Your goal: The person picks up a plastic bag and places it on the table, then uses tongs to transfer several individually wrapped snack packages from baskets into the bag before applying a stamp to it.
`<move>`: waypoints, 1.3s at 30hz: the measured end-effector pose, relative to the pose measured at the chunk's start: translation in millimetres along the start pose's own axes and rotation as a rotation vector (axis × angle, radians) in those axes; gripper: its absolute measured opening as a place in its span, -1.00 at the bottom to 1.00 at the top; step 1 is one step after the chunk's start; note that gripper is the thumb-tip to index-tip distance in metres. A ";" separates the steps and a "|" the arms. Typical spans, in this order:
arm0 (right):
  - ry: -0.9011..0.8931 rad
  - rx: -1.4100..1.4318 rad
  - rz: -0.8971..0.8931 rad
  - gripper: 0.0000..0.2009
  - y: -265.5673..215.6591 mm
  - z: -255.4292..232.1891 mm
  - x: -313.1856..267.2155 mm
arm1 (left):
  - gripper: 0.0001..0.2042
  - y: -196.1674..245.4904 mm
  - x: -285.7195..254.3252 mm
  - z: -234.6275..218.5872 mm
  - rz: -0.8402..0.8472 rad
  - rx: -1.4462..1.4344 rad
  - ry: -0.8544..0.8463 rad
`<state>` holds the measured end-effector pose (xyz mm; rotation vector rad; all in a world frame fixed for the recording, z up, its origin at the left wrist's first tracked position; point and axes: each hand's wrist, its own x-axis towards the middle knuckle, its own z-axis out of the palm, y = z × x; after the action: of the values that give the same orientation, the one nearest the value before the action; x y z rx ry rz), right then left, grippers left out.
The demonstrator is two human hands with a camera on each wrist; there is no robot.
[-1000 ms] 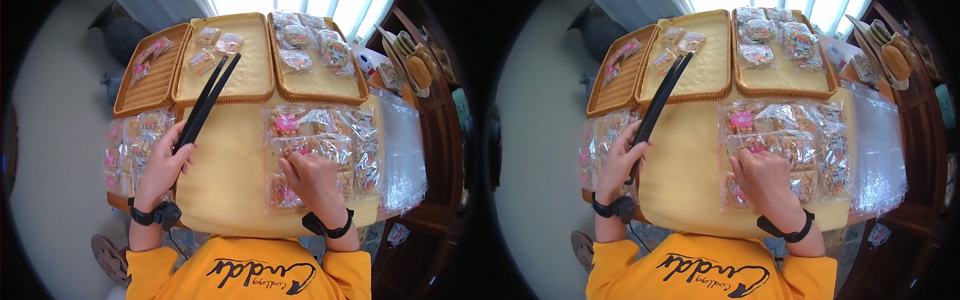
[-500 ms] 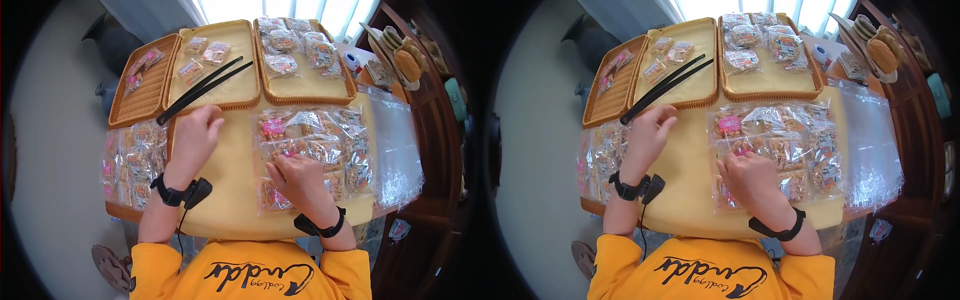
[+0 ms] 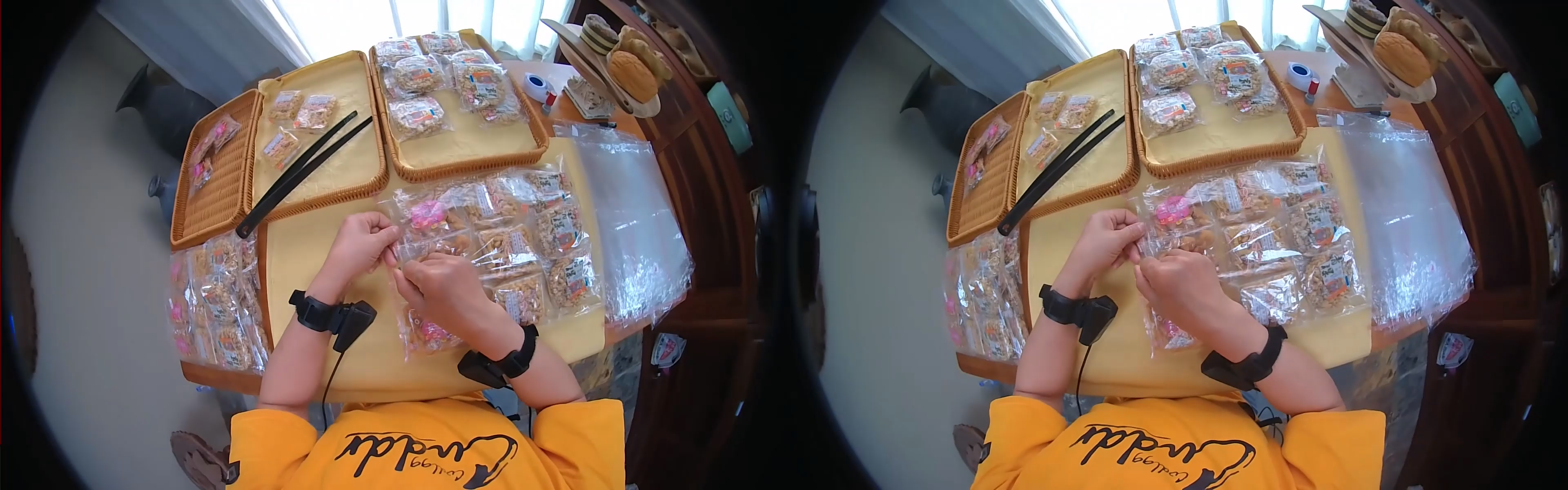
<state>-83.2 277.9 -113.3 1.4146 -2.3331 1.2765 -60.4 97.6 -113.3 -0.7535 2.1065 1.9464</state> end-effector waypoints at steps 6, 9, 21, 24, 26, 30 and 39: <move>-0.009 -0.039 0.003 -0.79 5.2 1.7 -1.7 | -0.86 -7.2 11.8 18.0 0.109 0.014 0.056; -0.046 -0.055 -0.005 -0.78 5.4 2.3 -3.2 | -0.87 -6.8 8.3 19.6 0.143 0.016 0.077; -0.223 -0.033 -0.175 -0.82 -0.5 7.7 -8.4 | -0.90 -15.2 -5.9 15.9 0.195 -0.038 0.173; -0.246 -0.080 -0.186 -0.82 2.2 13.0 -10.6 | -0.89 -16.8 -6.5 15.1 0.235 -0.051 0.153; -0.248 -0.093 -0.160 -0.83 -3.3 6.9 -8.2 | -0.90 -16.2 -11.2 15.0 0.217 -0.087 0.180; -0.101 -0.046 -0.031 -0.93 -27.4 -41.7 7.0 | -0.89 -15.0 -28.7 13.3 0.213 -0.115 0.203; 0.176 -0.534 0.497 -0.61 57.5 -158.2 -52.9 | -0.85 -21.3 -66.1 20.8 0.138 0.091 0.223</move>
<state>-145.7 438.0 -73.4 0.5614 -2.6996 0.7132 2.0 133.5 -104.7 -0.8643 2.4184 1.8944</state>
